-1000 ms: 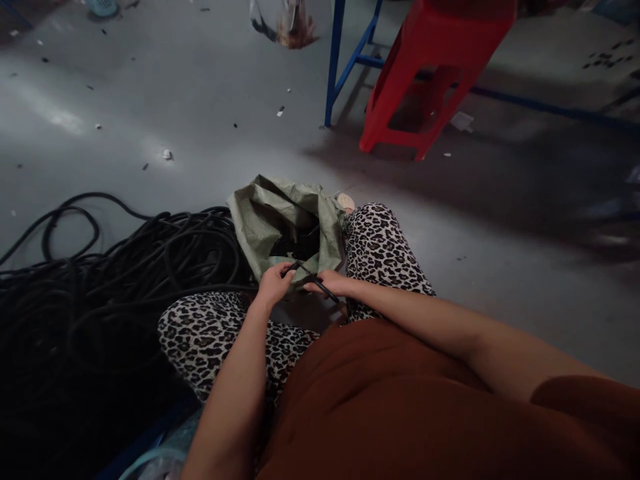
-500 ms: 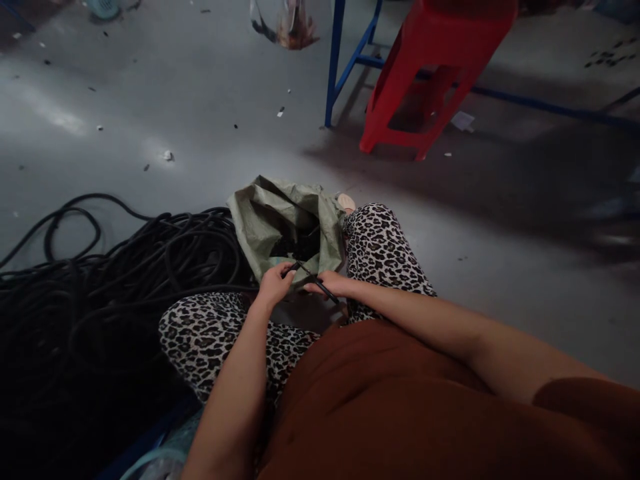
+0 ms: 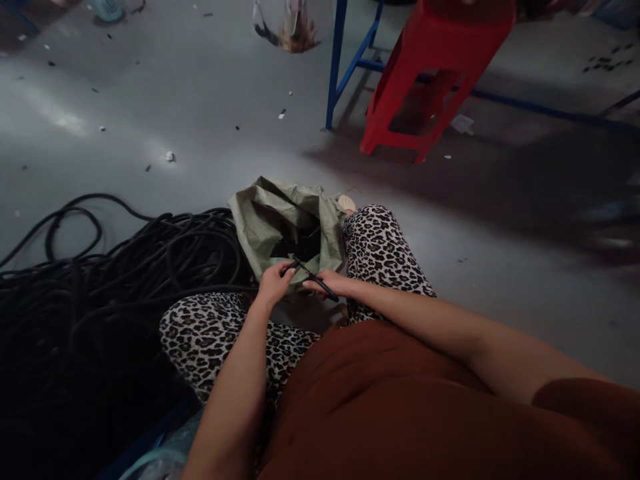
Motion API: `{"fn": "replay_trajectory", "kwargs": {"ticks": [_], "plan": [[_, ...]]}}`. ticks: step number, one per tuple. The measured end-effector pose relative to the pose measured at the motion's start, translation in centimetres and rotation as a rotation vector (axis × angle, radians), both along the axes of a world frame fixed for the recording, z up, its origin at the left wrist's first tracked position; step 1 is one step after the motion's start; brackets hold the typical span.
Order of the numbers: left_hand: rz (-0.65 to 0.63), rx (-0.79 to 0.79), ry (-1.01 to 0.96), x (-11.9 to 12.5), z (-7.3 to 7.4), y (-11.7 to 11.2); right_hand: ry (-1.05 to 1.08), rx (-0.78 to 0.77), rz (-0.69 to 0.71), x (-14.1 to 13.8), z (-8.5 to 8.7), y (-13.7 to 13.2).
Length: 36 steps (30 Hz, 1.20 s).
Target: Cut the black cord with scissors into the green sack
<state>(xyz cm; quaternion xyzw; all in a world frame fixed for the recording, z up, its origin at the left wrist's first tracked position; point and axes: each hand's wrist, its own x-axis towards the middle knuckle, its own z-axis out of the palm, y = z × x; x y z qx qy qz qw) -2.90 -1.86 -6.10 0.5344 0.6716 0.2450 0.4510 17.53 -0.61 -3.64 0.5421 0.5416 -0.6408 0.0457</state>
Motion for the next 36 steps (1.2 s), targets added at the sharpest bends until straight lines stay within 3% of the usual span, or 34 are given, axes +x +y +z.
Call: {"fn": "replay_trajectory", "kwargs": {"ticks": [6, 12, 21, 29, 36], "plan": [[0.043, -0.001, -0.055, -0.2, -0.2, 0.1, -0.078, 0.075, 0.088, 0.1, 0.7, 0.2], [0.018, -0.007, -0.047, -0.2, 0.0, 0.0, 0.013, -0.038, -0.025, -0.1, 0.9, 0.1], [0.004, -0.006, -0.013, 0.0, 0.4, 0.0, 0.005, -0.071, -0.029, 0.0, 1.4, 0.3], [-0.005, 0.002, 0.008, -0.2, 0.2, -0.1, 0.002, -0.083, -0.11, -0.1, 0.3, -0.1], [-0.021, 0.048, 0.131, -0.3, 0.6, -0.3, -0.055, -0.005, -0.083, 0.0, -1.1, 0.1]]}}
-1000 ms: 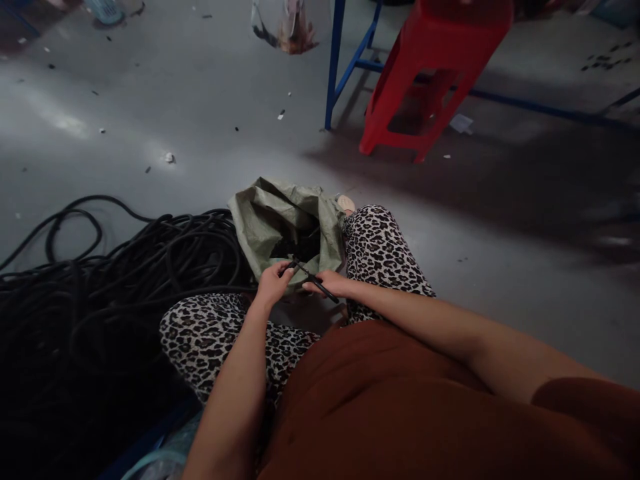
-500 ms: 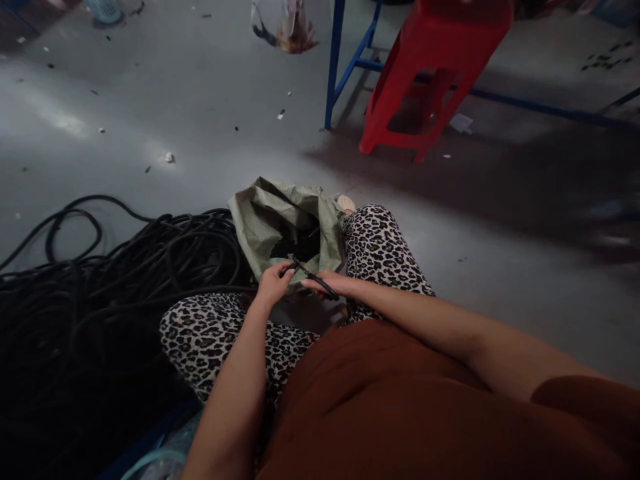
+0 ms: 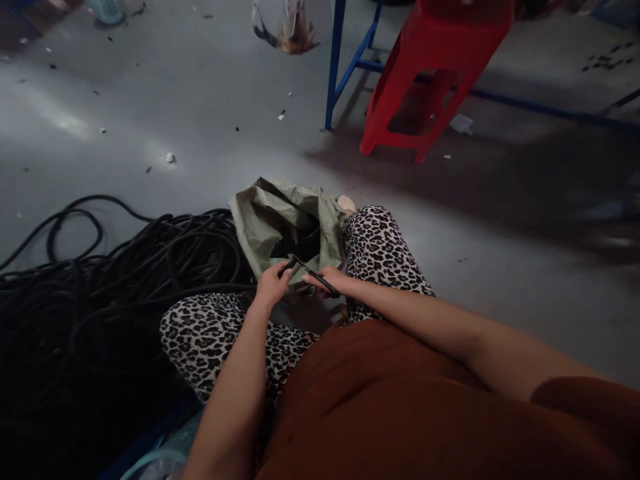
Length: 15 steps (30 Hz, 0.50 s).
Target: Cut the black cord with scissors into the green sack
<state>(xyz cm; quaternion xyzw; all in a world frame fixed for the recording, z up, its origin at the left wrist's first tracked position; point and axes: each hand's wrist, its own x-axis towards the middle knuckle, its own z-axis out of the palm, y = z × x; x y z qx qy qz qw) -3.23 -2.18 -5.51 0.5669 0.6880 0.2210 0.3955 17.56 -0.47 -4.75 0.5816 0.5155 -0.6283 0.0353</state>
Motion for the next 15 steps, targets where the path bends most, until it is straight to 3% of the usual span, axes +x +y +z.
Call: {"fn": "replay_trajectory", "kwargs": {"ticks": [4, 15], "plan": [[-0.023, -0.009, 0.017, -0.2, 0.0, 0.1, -0.015, 0.025, 0.036, 0.0, 0.1, 0.0], [-0.078, -0.032, 0.087, -0.3, -0.7, -0.1, -0.088, 0.065, 0.178, 0.0, 2.9, 0.6]]}}
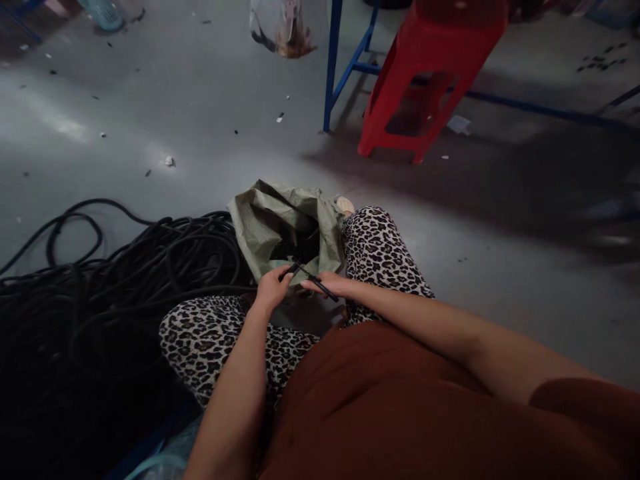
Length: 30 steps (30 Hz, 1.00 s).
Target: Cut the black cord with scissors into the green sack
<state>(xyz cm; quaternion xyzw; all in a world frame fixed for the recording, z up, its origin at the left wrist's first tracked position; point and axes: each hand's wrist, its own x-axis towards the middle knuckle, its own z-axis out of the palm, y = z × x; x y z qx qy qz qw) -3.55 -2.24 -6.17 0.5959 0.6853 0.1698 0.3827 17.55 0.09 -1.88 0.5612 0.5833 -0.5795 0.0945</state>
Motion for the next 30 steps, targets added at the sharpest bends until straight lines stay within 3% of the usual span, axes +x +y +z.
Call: {"fn": "replay_trajectory", "kwargs": {"ticks": [15, 30], "plan": [[-0.033, -0.002, 0.028, 0.3, 0.3, 0.1, 0.056, -0.015, -0.037, 0.1, -0.5, -0.1], [-0.118, -0.046, 0.109, 0.8, 1.2, -0.2, 0.077, -0.035, 0.073, 0.3, -1.3, -0.1]]}}
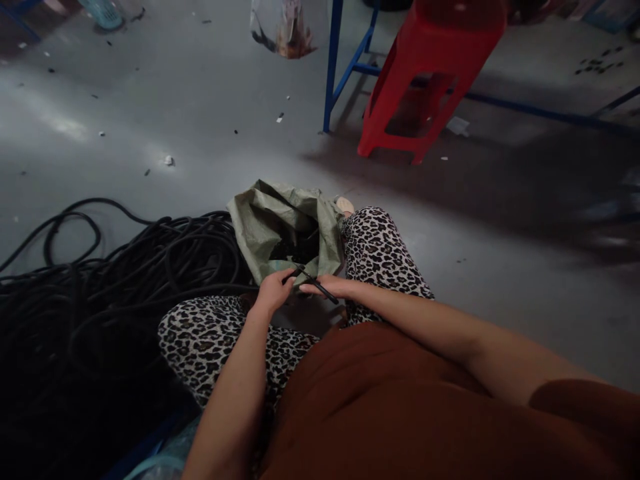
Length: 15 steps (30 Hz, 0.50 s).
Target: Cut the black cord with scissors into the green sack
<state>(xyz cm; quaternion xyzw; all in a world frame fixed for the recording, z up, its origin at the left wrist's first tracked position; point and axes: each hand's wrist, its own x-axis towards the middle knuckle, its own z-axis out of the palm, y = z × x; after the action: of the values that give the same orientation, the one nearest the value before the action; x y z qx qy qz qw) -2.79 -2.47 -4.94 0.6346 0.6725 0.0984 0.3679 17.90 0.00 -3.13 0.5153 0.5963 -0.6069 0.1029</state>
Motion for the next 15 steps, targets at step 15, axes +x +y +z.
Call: {"fn": "replay_trajectory", "kwargs": {"ticks": [15], "plan": [[0.004, 0.026, -0.056, -0.02, -0.74, 0.01, -0.13, 0.0, -0.105, -0.34, 0.65, -0.23]]}}
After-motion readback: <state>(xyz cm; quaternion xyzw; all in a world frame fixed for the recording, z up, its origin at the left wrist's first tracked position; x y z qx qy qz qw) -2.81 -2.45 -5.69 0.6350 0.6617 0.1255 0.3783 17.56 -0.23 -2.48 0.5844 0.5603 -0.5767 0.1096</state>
